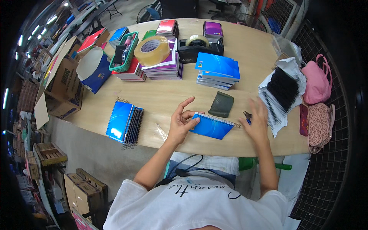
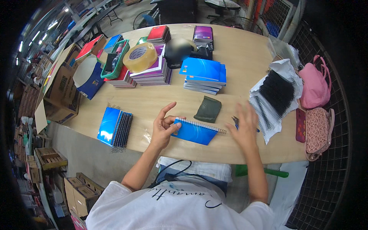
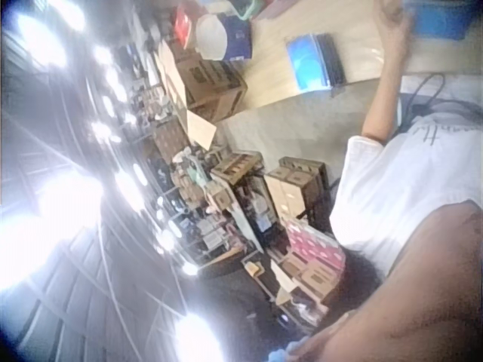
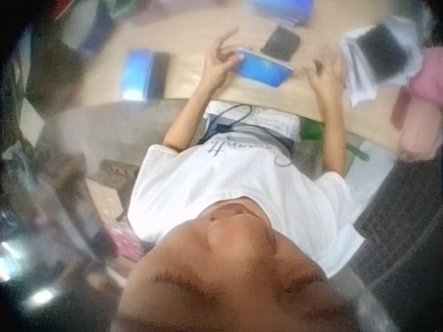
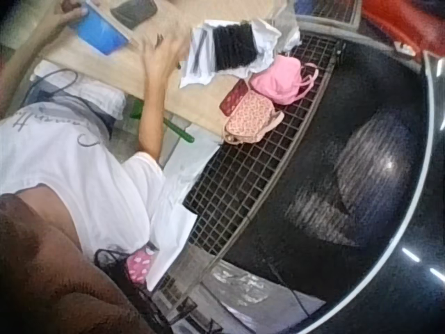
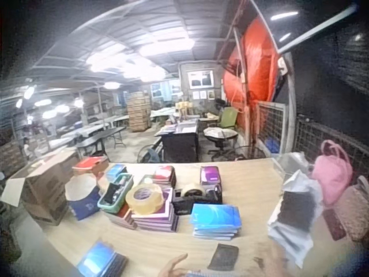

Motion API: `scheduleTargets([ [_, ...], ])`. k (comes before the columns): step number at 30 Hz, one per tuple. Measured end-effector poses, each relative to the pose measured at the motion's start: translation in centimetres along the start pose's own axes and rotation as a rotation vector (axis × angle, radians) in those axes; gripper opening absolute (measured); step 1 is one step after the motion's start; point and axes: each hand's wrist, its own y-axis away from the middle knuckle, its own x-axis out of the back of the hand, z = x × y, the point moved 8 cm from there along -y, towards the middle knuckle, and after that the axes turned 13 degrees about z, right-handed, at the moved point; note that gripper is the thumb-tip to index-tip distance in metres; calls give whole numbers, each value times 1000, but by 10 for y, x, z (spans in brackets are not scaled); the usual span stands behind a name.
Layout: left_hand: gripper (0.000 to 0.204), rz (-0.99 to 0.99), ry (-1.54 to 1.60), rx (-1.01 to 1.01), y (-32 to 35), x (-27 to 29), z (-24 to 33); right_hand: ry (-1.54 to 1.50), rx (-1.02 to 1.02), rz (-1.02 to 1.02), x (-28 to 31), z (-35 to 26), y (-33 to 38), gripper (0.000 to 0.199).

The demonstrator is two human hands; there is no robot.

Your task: The person assembles notebooks by threading plastic spirals through pre-punched holes in blue and white covers and internal pages, then clips the excess spiral length using pliers.

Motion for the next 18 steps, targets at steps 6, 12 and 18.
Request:
scheduleTargets([
  [6, 70, 17, -7, 12, 9, -13, 1, 154, -19, 88, 15, 37, 47, 55],
  [12, 72, 2, -141, -13, 15, -26, 12, -249, 240, 199, 61, -40, -9, 41],
  [18, 76, 11, -280, -25, 15, -31, 19, -82, 789, 261, 78, -132, -36, 31],
])
